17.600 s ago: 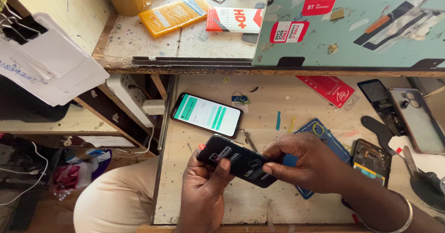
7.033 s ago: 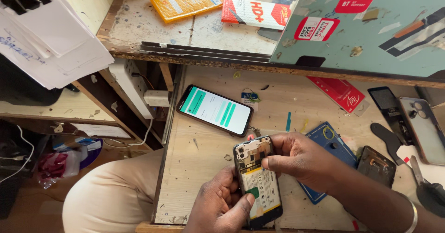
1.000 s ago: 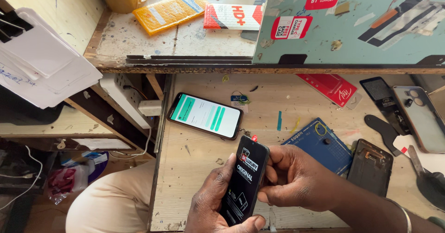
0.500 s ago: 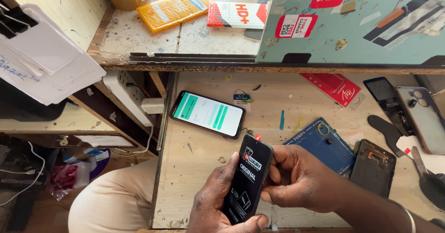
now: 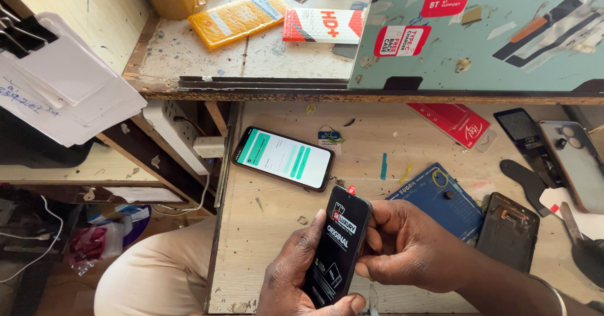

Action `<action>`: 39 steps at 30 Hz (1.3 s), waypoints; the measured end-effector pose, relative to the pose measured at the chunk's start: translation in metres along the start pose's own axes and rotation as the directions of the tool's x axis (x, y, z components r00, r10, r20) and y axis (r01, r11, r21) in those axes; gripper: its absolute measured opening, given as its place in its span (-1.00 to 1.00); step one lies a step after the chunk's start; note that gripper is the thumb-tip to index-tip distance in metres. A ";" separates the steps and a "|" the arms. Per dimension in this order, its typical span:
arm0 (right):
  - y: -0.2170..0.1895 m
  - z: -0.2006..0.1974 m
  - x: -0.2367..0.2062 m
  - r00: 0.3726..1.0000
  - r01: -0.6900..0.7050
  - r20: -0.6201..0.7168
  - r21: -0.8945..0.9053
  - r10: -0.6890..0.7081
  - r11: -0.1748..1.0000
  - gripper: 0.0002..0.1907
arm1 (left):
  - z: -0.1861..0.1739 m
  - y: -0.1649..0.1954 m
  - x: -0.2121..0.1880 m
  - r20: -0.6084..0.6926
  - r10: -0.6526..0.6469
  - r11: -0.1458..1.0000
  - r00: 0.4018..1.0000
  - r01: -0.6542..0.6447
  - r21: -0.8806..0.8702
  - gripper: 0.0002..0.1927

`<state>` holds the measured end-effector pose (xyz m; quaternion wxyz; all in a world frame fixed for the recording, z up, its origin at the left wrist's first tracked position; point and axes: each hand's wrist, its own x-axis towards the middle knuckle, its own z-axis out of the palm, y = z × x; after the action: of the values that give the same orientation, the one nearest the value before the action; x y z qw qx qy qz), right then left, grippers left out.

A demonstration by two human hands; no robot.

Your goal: The person removes the back cover of a smartphone, detaches the old battery, and installs a new battery. They then reassemble the phone, power it on, and navigate the interface to verify functionality.

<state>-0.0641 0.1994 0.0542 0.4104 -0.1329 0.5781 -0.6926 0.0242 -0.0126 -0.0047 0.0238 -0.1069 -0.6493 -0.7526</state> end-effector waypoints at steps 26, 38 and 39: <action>0.000 0.001 0.000 1.000 0.022 0.005 -0.004 -0.022 1.000 -0.69 | -0.003 0.005 0.001 0.027 0.001 0.999 1.000 -0.003 0.052 0.14; 0.002 0.000 0.001 1.000 0.028 -0.014 -0.039 -0.028 0.999 -0.63 | 0.000 0.015 -0.001 0.006 -0.058 0.998 0.998 0.058 -0.027 0.13; 0.003 -0.001 0.001 1.000 0.028 -0.007 -0.036 -0.029 0.999 -0.63 | 0.000 0.015 -0.001 0.009 -0.046 0.999 0.999 0.046 -0.015 0.13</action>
<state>-0.0638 0.1994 0.0513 0.3960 -0.1458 0.5898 -0.6885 0.0273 -0.0155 0.0097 0.0030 -0.0955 -0.6458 -0.7575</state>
